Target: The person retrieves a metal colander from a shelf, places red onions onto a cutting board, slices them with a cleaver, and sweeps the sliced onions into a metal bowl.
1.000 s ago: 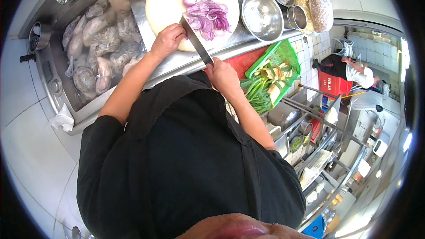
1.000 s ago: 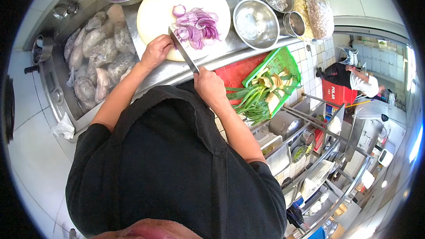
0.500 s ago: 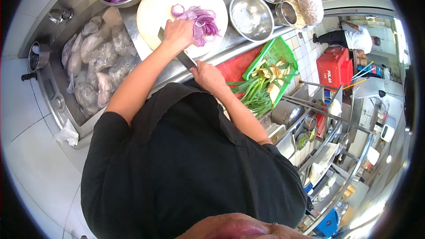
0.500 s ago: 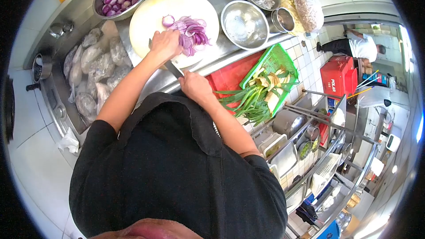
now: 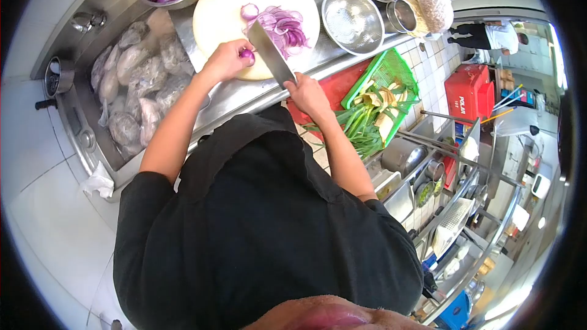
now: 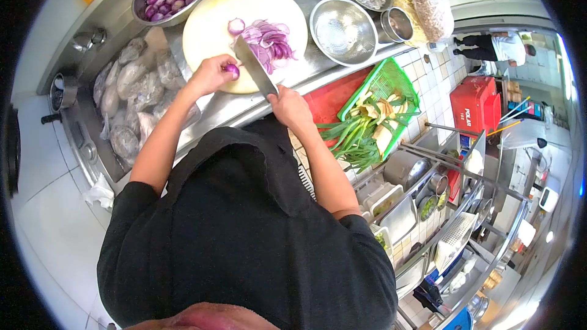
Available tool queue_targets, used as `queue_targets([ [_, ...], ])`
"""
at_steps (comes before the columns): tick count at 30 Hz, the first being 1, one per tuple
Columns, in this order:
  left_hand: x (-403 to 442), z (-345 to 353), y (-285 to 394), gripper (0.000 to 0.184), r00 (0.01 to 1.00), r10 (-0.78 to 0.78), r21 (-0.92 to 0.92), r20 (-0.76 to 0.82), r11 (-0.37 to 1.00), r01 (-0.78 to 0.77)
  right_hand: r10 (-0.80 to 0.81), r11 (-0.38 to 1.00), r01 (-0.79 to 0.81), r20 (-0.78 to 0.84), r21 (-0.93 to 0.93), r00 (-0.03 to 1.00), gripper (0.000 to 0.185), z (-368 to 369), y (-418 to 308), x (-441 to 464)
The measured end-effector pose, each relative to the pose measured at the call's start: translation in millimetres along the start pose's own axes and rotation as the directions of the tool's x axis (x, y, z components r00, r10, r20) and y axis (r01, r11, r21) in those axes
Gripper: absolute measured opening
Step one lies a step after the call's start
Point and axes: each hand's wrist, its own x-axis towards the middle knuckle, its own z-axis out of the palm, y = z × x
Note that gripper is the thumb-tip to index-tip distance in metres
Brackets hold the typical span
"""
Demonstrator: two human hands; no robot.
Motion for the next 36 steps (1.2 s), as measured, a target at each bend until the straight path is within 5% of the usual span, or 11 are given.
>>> queue_targets([
  [1,-10.5,-0.6,7.5,0.031,0.999,0.002,0.251,-0.032,0.968,0.006,0.001,1.000,-0.001,-0.012,-0.004,1.000,0.038,-0.5,-3.1,-2.3],
  [3,-24.7,6.0,-6.1,0.033,0.901,0.363,0.516,-0.237,0.833,-0.200,-0.027,0.999,0.026,-0.028,-0.036,0.999,0.035,-1.5,-12.5,-9.2],
  [6,-37.0,11.6,-6.6,0.027,0.856,0.348,0.369,-0.383,0.907,-0.204,-0.069,0.996,0.064,-0.081,-0.066,0.994,0.033,6.2,-20.2,-21.1],
  [9,-36.1,1.9,-6.9,0.021,0.856,0.479,0.327,-0.194,0.854,-0.404,-0.093,0.991,0.080,-0.118,-0.111,0.989,0.030,20.2,-24.9,-24.1],
  [15,-21.8,-4.7,-7.8,0.017,0.839,0.543,0.358,-0.033,0.790,-0.497,-0.138,0.978,0.116,-0.122,-0.173,0.983,0.025,9.2,-38.3,-32.2],
  [36,-25.7,6.7,-18.2,0.014,0.837,0.522,0.323,-0.163,0.830,-0.455,-0.163,0.969,0.139,-0.103,-0.203,0.981,0.023,13.4,-38.7,-28.8],
])
